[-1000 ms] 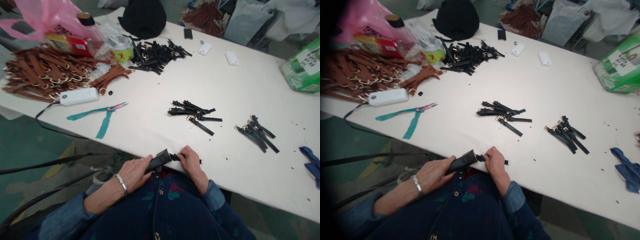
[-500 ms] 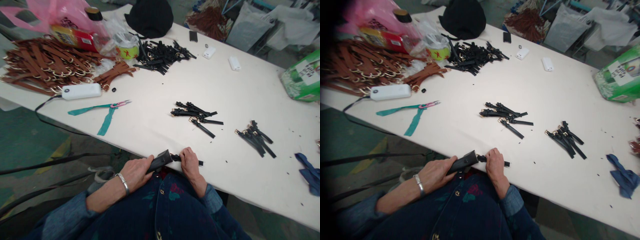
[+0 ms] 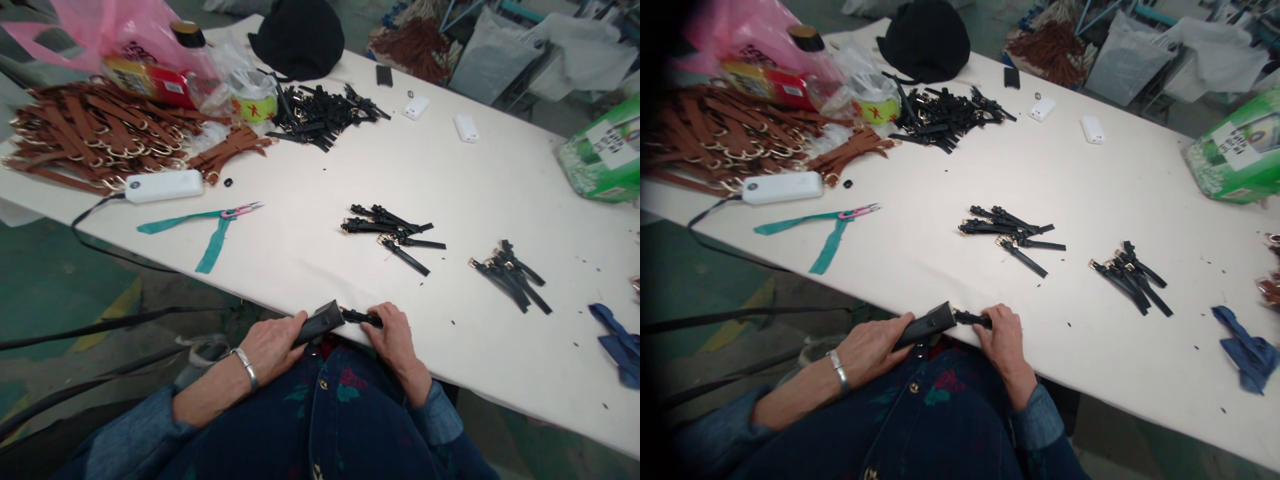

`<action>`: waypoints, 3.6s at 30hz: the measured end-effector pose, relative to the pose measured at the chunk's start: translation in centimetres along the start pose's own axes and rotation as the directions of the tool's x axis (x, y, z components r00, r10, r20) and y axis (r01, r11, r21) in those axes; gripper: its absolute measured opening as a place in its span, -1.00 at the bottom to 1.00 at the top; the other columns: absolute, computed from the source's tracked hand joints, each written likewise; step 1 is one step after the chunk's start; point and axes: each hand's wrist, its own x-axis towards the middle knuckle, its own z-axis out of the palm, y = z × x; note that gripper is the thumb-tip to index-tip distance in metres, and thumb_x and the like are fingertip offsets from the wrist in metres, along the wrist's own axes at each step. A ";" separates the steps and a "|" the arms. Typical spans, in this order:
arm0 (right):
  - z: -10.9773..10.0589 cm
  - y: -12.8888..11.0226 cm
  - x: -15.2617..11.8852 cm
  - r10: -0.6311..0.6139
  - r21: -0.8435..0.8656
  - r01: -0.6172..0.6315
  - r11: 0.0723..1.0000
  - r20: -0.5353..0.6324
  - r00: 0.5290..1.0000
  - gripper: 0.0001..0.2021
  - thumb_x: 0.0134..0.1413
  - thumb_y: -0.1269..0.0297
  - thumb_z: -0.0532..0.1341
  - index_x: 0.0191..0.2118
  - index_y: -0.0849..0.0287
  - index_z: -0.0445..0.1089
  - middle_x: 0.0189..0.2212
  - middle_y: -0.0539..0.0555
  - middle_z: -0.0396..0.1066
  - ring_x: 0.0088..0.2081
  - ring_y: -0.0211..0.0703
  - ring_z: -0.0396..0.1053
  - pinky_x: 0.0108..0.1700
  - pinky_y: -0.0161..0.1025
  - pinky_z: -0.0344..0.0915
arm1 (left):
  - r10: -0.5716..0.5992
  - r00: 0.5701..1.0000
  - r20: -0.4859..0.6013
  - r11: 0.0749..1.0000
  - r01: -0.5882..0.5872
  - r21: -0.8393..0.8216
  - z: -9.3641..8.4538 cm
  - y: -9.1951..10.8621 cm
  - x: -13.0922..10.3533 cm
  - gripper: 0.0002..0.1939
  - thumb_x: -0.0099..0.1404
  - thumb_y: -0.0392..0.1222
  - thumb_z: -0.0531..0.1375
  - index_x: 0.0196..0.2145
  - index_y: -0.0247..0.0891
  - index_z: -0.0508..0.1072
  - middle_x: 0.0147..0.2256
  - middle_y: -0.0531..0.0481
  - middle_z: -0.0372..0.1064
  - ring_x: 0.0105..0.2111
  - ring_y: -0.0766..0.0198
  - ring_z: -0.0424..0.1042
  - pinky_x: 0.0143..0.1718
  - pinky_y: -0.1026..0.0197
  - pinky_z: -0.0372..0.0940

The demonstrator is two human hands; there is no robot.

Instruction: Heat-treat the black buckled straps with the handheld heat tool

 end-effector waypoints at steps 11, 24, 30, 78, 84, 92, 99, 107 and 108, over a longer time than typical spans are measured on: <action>1.5 0.6 -1.0 -0.067 -0.036 0.062 0.997 -0.149 0.987 -0.92 -0.02 0.39 0.11 -0.39 0.15 0.34 -0.44 0.03 0.27 -0.32 -0.20 0.20 -0.28 -0.29 0.10 | 0.042 0.999 0.006 0.999 -0.042 -0.008 -0.7 0.2 -0.6 -0.72 0.19 0.02 -0.10 -0.19 -0.10 0.19 -0.36 0.02 0.37 -0.37 0.20 0.38 -0.41 0.23 0.17; 2.1 1.1 -0.7 -0.124 -0.031 0.120 0.992 -0.148 0.981 -0.89 0.00 0.37 0.10 -0.40 0.14 0.37 -0.46 0.03 0.27 -0.34 -0.22 0.21 -0.28 -0.30 0.12 | 0.050 0.998 0.023 0.998 -0.051 0.033 -1.2 1.3 -0.7 -0.69 0.18 0.03 -0.10 -0.16 -0.09 0.18 -0.33 0.00 0.37 -0.33 0.18 0.38 -0.39 0.21 0.18; 1.9 1.4 -0.4 -0.099 0.087 0.111 0.990 -0.124 0.987 -0.86 0.03 0.29 0.11 -0.28 0.13 0.37 -0.40 0.06 0.34 -0.31 -0.20 0.27 -0.26 -0.29 0.19 | 0.062 0.998 0.016 0.998 -0.062 0.026 -1.2 1.7 -0.2 -0.70 0.18 0.04 -0.09 -0.18 -0.09 0.19 -0.33 0.01 0.37 -0.35 0.19 0.38 -0.40 0.22 0.17; 1.9 1.1 2.4 -0.104 -0.114 0.088 0.990 -0.141 0.984 -0.78 -0.02 0.15 0.12 -0.23 0.08 0.30 -0.43 -0.02 0.34 -0.40 -0.24 0.31 -0.41 -0.35 0.18 | -0.011 0.999 -0.035 0.999 0.009 -0.034 -2.5 0.6 3.5 -0.66 0.16 0.02 -0.10 -0.15 -0.13 0.21 -0.36 -0.05 0.42 -0.34 0.14 0.40 -0.40 0.21 0.17; -7.1 9.9 2.9 0.036 -0.134 -0.104 0.986 -0.430 0.902 -0.72 0.07 0.16 0.03 -0.14 0.17 0.29 -0.39 0.09 0.34 -0.34 -0.15 0.31 -0.33 -0.28 0.20 | -0.011 0.998 -0.063 0.995 0.005 -0.095 -3.1 1.1 2.8 -0.70 0.19 0.03 -0.12 -0.19 -0.08 0.22 -0.42 0.04 0.40 -0.38 0.20 0.40 -0.40 0.25 0.16; -14.5 16.7 4.0 0.132 -0.238 -0.366 0.900 -0.652 0.746 -0.63 -0.03 0.20 0.14 -0.10 0.27 0.27 -0.08 0.30 0.21 -0.05 0.02 0.13 -0.15 -0.10 0.08 | -0.040 0.998 -0.045 0.996 0.037 -0.082 -3.6 1.7 2.5 -0.70 0.17 0.02 -0.10 -0.20 -0.08 0.24 -0.42 0.03 0.41 -0.37 0.19 0.40 -0.40 0.25 0.17; -3.6 9.1 8.4 0.086 -0.165 -0.151 0.975 -0.349 0.933 -0.72 -0.05 0.30 0.17 -0.13 0.12 0.31 -0.21 0.07 0.33 -0.16 -0.13 0.21 -0.14 -0.20 0.12 | -0.048 0.997 -0.053 0.996 0.043 -0.081 -3.7 1.7 2.3 -0.70 0.18 0.02 -0.10 -0.18 -0.07 0.23 -0.41 0.04 0.41 -0.35 0.19 0.41 -0.38 0.25 0.17; -2.7 6.4 10.0 0.116 -0.170 -0.177 0.970 -0.315 0.942 -0.83 -0.01 0.33 0.16 -0.23 0.12 0.35 -0.36 0.08 0.29 -0.26 -0.14 0.18 -0.22 -0.24 0.11 | -0.071 0.995 -0.063 0.994 0.066 -0.088 -2.7 0.8 2.1 -0.70 0.17 0.02 -0.08 -0.17 -0.07 0.23 -0.39 0.02 0.42 -0.34 0.18 0.40 -0.37 0.24 0.18; -2.6 6.1 9.5 0.082 -0.161 -0.132 0.978 -0.285 0.955 -0.85 -0.01 0.34 0.15 -0.25 0.11 0.36 -0.38 0.07 0.28 -0.27 -0.15 0.18 -0.23 -0.25 0.11 | -0.069 0.995 -0.071 0.994 0.063 -0.092 -2.6 0.6 2.1 -0.70 0.17 0.02 -0.08 -0.17 -0.06 0.23 -0.39 0.02 0.41 -0.34 0.18 0.40 -0.37 0.24 0.18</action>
